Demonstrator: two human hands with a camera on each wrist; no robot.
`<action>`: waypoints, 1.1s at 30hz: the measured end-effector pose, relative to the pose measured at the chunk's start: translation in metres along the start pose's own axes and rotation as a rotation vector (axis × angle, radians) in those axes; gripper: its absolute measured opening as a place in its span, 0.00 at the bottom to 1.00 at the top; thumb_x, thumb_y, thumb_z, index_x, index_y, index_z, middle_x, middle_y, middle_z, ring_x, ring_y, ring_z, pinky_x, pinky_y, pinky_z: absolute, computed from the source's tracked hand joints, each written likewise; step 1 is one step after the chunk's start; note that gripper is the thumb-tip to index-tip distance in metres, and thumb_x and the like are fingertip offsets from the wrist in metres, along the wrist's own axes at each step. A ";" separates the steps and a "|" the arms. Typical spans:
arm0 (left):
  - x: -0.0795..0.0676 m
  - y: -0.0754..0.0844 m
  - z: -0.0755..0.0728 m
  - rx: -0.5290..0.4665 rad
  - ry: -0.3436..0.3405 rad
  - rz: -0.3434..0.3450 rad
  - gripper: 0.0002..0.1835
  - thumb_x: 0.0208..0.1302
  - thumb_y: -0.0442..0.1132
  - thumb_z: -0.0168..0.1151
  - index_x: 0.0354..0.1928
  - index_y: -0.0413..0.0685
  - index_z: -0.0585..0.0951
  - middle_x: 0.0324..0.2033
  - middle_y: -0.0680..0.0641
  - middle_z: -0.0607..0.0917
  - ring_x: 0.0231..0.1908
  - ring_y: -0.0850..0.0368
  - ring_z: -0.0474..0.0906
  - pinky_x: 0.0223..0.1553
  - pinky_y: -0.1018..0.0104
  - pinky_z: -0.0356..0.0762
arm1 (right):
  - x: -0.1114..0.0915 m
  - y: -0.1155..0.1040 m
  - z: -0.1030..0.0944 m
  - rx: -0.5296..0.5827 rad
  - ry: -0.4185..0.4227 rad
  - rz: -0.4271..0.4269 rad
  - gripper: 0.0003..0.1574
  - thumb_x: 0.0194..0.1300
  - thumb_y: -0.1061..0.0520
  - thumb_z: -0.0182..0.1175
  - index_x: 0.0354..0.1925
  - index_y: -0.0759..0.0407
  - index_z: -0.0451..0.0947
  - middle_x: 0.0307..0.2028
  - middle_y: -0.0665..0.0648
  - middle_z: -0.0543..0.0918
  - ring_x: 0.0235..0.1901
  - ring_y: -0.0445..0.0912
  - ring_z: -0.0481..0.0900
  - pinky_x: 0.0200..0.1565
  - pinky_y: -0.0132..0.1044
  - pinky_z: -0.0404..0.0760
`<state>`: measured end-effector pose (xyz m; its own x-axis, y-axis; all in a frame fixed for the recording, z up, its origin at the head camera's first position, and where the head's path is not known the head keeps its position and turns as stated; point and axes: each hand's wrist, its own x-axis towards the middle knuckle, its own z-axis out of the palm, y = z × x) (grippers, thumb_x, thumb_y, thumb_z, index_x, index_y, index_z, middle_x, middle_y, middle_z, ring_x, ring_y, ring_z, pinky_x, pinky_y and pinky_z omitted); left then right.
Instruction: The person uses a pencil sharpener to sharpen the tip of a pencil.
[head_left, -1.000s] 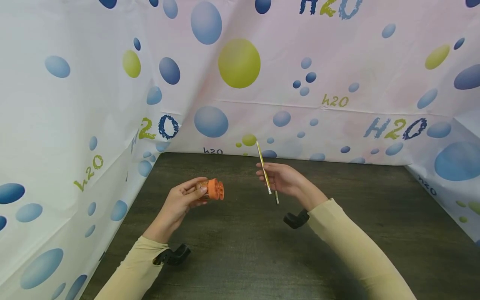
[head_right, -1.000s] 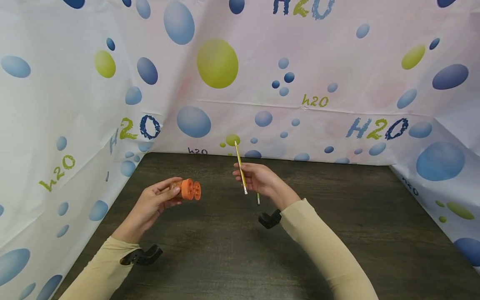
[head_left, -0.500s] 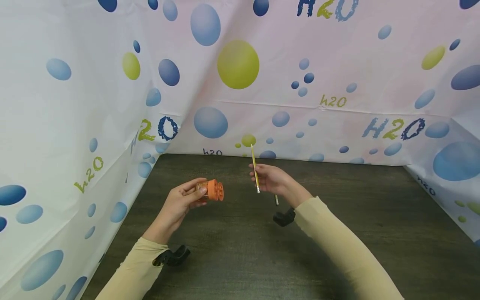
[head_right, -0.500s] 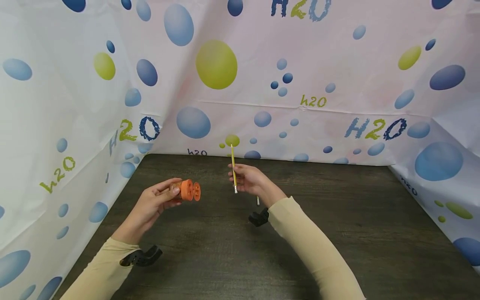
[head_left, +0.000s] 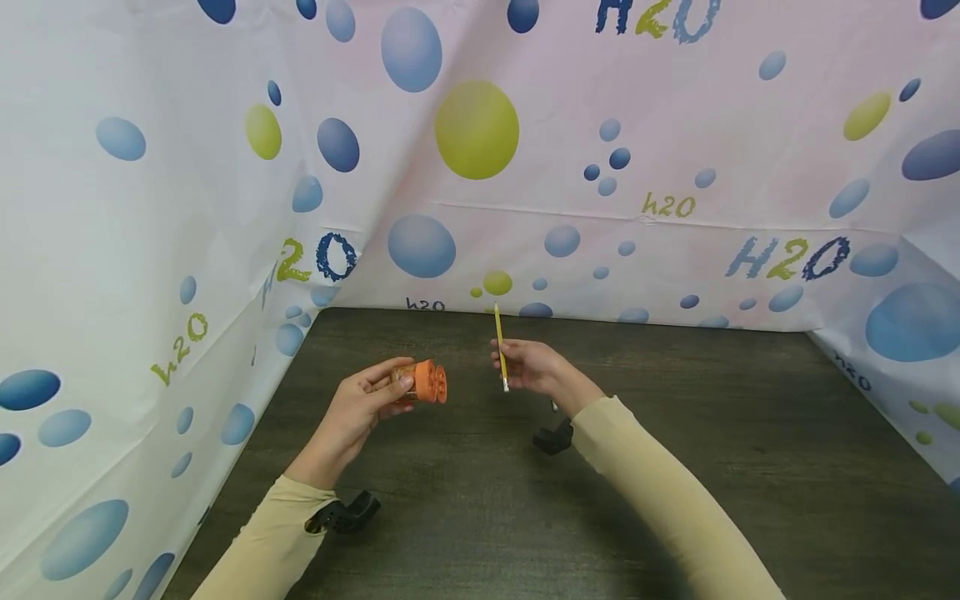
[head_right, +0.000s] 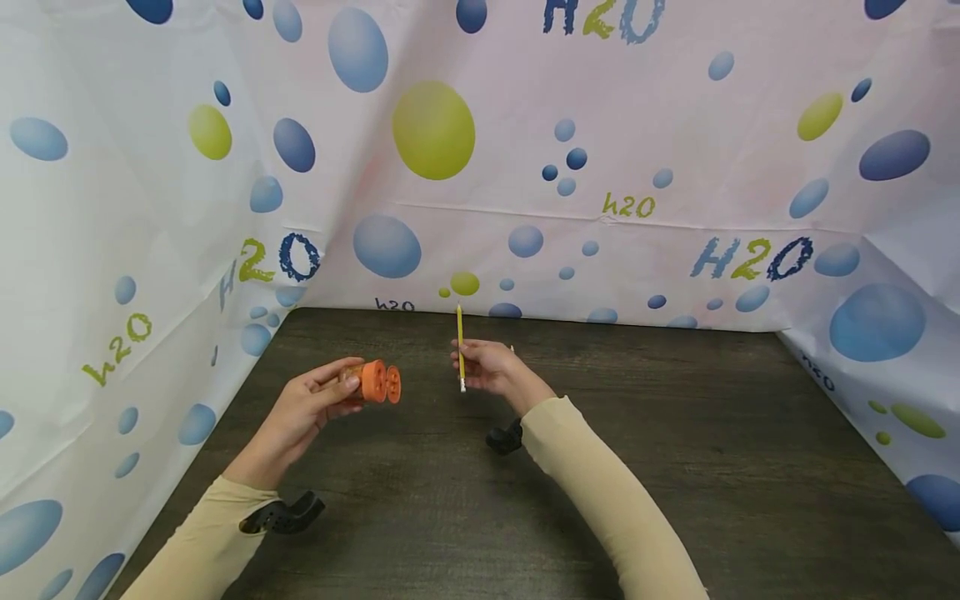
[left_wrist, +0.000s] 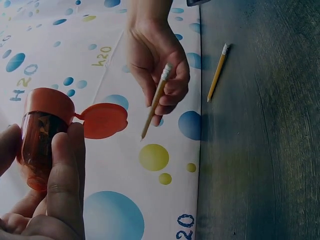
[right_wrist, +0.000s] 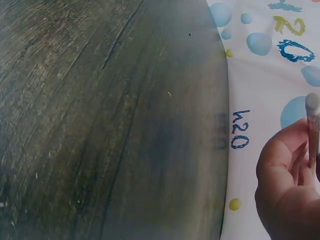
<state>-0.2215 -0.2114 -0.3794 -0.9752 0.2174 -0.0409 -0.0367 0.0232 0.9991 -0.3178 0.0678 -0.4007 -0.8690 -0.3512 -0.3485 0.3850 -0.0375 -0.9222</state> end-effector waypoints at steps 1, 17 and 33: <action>0.000 0.000 0.000 -0.001 0.000 -0.001 0.31 0.75 0.37 0.60 0.74 0.33 0.66 0.50 0.54 0.87 0.41 0.70 0.85 0.48 0.71 0.87 | 0.001 0.001 0.000 0.006 0.001 0.000 0.31 0.85 0.56 0.39 0.79 0.63 0.53 0.35 0.42 0.78 0.36 0.35 0.77 0.37 0.30 0.73; -0.001 -0.001 0.000 -0.006 -0.009 0.010 0.31 0.75 0.37 0.60 0.74 0.32 0.65 0.52 0.51 0.87 0.42 0.70 0.86 0.45 0.74 0.87 | 0.023 0.025 0.004 0.014 0.131 0.093 0.28 0.83 0.60 0.44 0.75 0.65 0.64 0.32 0.45 0.76 0.34 0.38 0.75 0.37 0.32 0.77; -0.001 0.001 0.001 -0.006 0.002 -0.005 0.31 0.75 0.37 0.60 0.75 0.34 0.66 0.52 0.52 0.87 0.41 0.70 0.86 0.47 0.72 0.87 | 0.030 0.034 0.013 -0.158 0.295 0.093 0.28 0.78 0.65 0.52 0.72 0.70 0.67 0.48 0.62 0.82 0.43 0.49 0.83 0.61 0.51 0.85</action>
<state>-0.2200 -0.2107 -0.3784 -0.9754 0.2153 -0.0463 -0.0432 0.0189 0.9989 -0.3271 0.0439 -0.4402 -0.8939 -0.0601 -0.4441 0.4335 0.1353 -0.8909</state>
